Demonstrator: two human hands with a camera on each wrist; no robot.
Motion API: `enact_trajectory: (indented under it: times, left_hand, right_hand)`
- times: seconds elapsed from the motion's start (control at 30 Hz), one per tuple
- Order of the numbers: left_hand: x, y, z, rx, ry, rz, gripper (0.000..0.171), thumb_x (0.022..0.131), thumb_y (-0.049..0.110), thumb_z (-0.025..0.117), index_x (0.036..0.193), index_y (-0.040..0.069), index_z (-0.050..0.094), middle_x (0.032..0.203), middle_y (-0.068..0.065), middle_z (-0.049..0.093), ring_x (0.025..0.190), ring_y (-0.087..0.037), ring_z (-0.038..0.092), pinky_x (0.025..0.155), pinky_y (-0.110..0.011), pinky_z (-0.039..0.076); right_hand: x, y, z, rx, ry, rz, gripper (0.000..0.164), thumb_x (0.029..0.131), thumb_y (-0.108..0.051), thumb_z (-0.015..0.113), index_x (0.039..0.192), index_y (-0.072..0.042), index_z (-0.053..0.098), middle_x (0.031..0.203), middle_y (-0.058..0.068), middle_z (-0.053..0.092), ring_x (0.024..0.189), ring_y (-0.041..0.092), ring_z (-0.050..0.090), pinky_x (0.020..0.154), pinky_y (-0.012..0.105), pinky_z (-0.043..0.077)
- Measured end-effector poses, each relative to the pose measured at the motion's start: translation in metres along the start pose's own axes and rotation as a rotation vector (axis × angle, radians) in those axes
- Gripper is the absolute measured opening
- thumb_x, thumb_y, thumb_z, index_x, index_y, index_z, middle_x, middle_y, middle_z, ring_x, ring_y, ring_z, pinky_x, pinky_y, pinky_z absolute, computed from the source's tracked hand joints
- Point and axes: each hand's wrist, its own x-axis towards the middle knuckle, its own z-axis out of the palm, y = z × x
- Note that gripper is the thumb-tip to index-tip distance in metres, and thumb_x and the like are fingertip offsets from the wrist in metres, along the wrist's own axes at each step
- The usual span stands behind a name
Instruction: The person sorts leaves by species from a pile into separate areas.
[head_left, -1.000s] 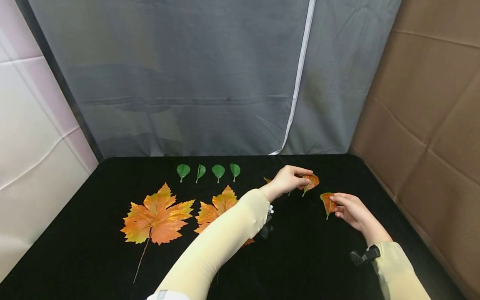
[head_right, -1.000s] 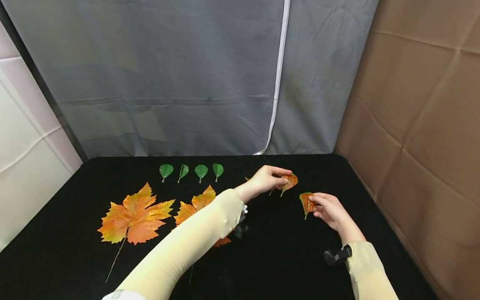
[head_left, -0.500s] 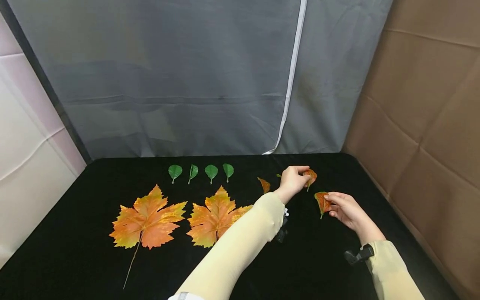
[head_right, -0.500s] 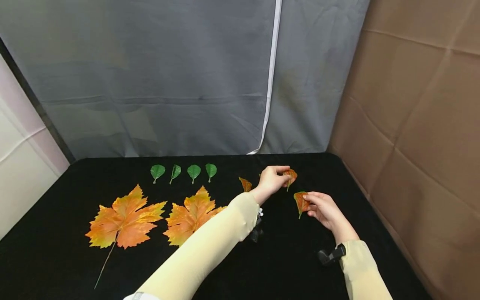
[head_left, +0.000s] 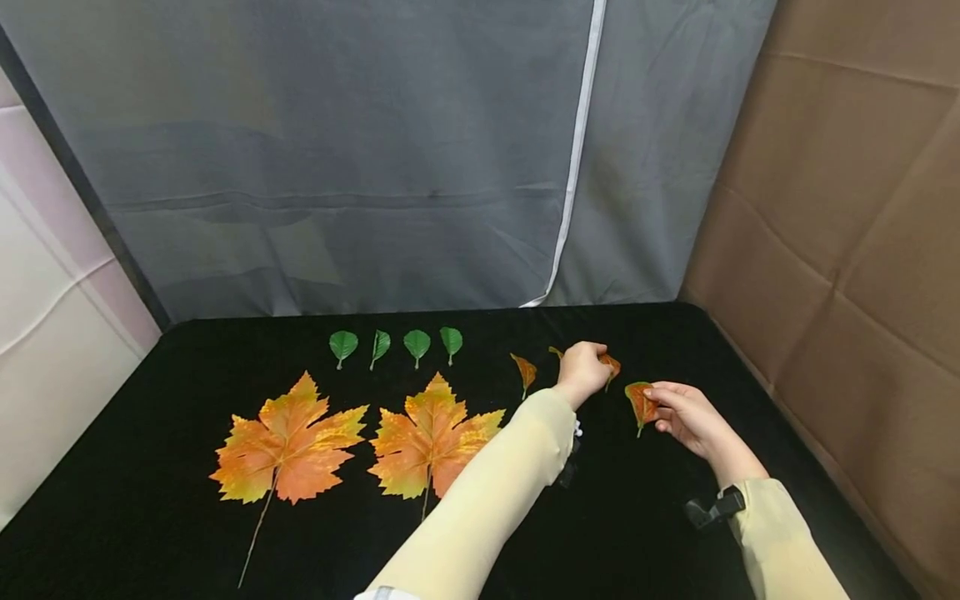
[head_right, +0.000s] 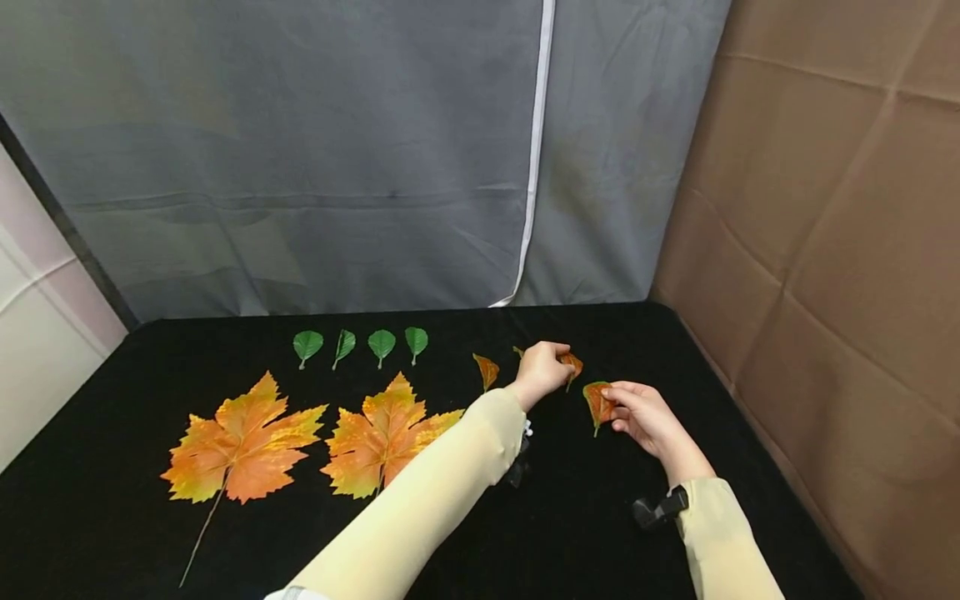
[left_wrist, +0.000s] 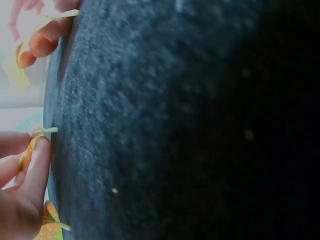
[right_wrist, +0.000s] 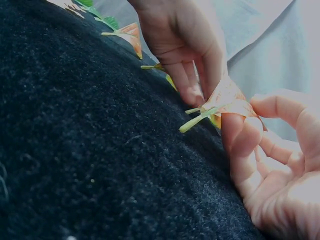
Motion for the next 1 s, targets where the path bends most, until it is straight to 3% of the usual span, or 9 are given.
enact_trajectory:
  times: [0.17,0.27,0.4,0.57,0.67,0.83,1.0]
  left_hand:
    - [0.0007,-0.0028,-0.0009,0.05,-0.033,-0.037,0.031,0.085,0.016,0.072,0.115,0.01,0.073,0.11,-0.001,0.07,0.1,-0.018,0.064,0.086,-0.025,0.049]
    - [0.0003,-0.0042,-0.0008,0.042,-0.066,-0.053,0.024,0.083,0.012,0.071,0.107,0.012,0.076,0.087,0.0,0.073,0.076,-0.015,0.067,0.072,-0.023,0.051]
    - [-0.0004,-0.0046,-0.0003,0.035,-0.088,-0.058,0.021,0.08,0.007,0.069,0.096,0.017,0.078,0.064,0.003,0.065,0.052,-0.014,0.059,0.057,-0.021,0.046]
    - [0.0001,-0.0052,0.0012,0.128,-0.059,-0.048,0.017,0.078,0.01,0.072,0.086,0.023,0.078,0.071,0.005,0.064,0.061,-0.015,0.058,0.059,-0.025,0.048]
    - [-0.0003,-0.0052,0.0003,0.156,-0.068,-0.056,0.01,0.079,0.015,0.074,0.084,0.024,0.077,0.068,0.005,0.063,0.058,-0.013,0.059,0.06,-0.026,0.048]
    - [-0.0028,-0.0053,-0.0011,0.042,-0.143,-0.094,0.014,0.085,0.021,0.075,0.099,0.02,0.076,0.047,0.002,0.057,0.036,-0.009,0.054,0.044,-0.022,0.047]
    - [-0.0045,-0.0064,-0.0014,-0.026,-0.201,-0.145,0.028,0.089,0.021,0.072,0.117,0.019,0.071,0.044,0.001,0.054,0.031,-0.01,0.05,0.036,-0.023,0.045]
  right_hand:
    - [-0.0001,-0.0007,0.0005,0.003,-0.008,-0.004,0.027,0.1,-0.002,0.046,0.086,-0.014,0.066,0.074,-0.001,0.065,0.061,0.007,0.062,0.049,0.017,0.048]
    - [-0.0005,-0.0007,0.0004,0.002,-0.015,-0.001,0.027,0.1,-0.002,0.046,0.086,-0.014,0.066,0.074,-0.001,0.065,0.061,0.008,0.062,0.049,0.017,0.048]
    - [-0.001,-0.0008,0.0001,-0.001,-0.021,-0.009,0.026,0.1,-0.002,0.046,0.087,-0.013,0.066,0.075,-0.001,0.065,0.062,0.008,0.063,0.049,0.017,0.048]
    - [-0.001,-0.0013,0.0012,0.001,-0.033,-0.013,0.025,0.1,-0.002,0.047,0.088,-0.012,0.066,0.075,-0.001,0.066,0.062,0.007,0.063,0.049,0.017,0.048]
    - [-0.0011,-0.0019,0.0018,-0.007,-0.023,-0.006,0.026,0.1,-0.002,0.047,0.087,-0.013,0.066,0.075,-0.001,0.065,0.062,0.007,0.062,0.049,0.017,0.048]
    - [-0.0017,-0.0032,0.0021,-0.011,-0.012,-0.006,0.025,0.1,-0.003,0.048,0.086,-0.013,0.066,0.075,-0.002,0.065,0.062,0.007,0.062,0.049,0.017,0.048]
    - [-0.0022,-0.0031,0.0022,-0.007,-0.024,-0.009,0.024,0.1,-0.002,0.048,0.087,-0.012,0.065,0.076,-0.001,0.065,0.062,0.007,0.062,0.049,0.017,0.049]
